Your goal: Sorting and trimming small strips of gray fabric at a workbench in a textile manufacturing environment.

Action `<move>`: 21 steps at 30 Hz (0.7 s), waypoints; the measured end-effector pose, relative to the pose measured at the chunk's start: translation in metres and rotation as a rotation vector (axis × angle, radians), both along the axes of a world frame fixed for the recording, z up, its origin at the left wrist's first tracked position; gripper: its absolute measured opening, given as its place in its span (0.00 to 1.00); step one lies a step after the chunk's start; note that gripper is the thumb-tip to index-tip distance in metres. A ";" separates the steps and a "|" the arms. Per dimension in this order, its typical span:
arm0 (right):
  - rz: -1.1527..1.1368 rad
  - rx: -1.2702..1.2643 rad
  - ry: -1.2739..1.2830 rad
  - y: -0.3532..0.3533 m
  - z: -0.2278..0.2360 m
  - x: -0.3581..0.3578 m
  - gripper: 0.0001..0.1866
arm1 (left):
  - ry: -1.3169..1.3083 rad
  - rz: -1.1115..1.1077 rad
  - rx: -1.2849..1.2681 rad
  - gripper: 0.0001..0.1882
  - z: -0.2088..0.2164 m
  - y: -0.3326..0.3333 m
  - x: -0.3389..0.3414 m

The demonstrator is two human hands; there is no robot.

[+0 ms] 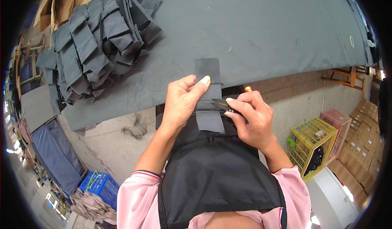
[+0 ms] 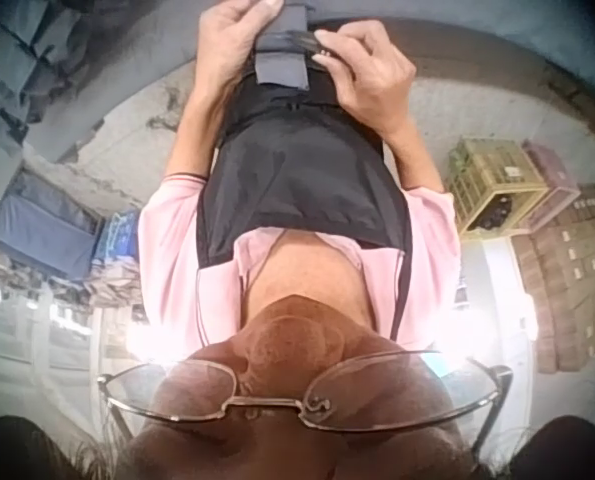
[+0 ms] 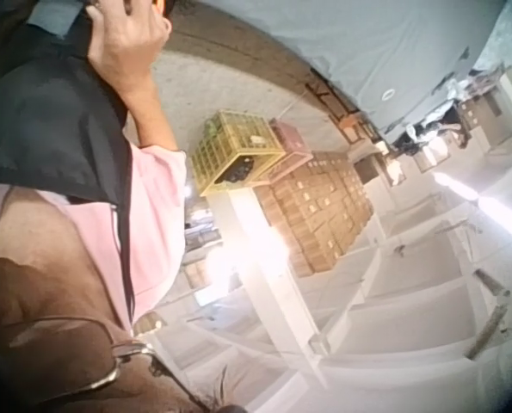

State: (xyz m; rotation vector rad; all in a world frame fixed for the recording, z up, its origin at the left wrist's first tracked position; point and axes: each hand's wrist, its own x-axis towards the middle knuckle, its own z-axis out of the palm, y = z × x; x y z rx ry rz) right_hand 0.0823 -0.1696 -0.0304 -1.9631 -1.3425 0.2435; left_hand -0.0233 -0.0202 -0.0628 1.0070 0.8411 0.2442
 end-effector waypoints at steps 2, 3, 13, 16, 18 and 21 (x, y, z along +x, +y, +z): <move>0.059 -0.002 -0.014 0.004 0.003 0.004 0.15 | 0.006 -0.007 -0.002 0.21 -0.001 0.000 -0.001; 0.106 -0.008 -0.033 0.005 0.004 0.006 0.15 | 0.007 -0.025 -0.007 0.22 -0.002 0.000 -0.001; -0.114 0.142 1.514 -0.001 -0.002 0.005 0.11 | 0.005 -0.032 0.000 0.22 -0.007 -0.002 -0.005; -0.115 -0.010 0.542 -0.009 -0.003 -0.002 0.09 | -0.011 0.002 0.000 0.22 -0.002 -0.003 -0.002; -0.011 0.040 0.144 -0.004 0.003 0.000 0.11 | -0.005 -0.013 0.021 0.22 -0.003 -0.002 -0.002; -0.035 -0.042 0.160 -0.004 0.007 -0.006 0.12 | 0.002 -0.031 0.050 0.23 -0.004 -0.003 -0.003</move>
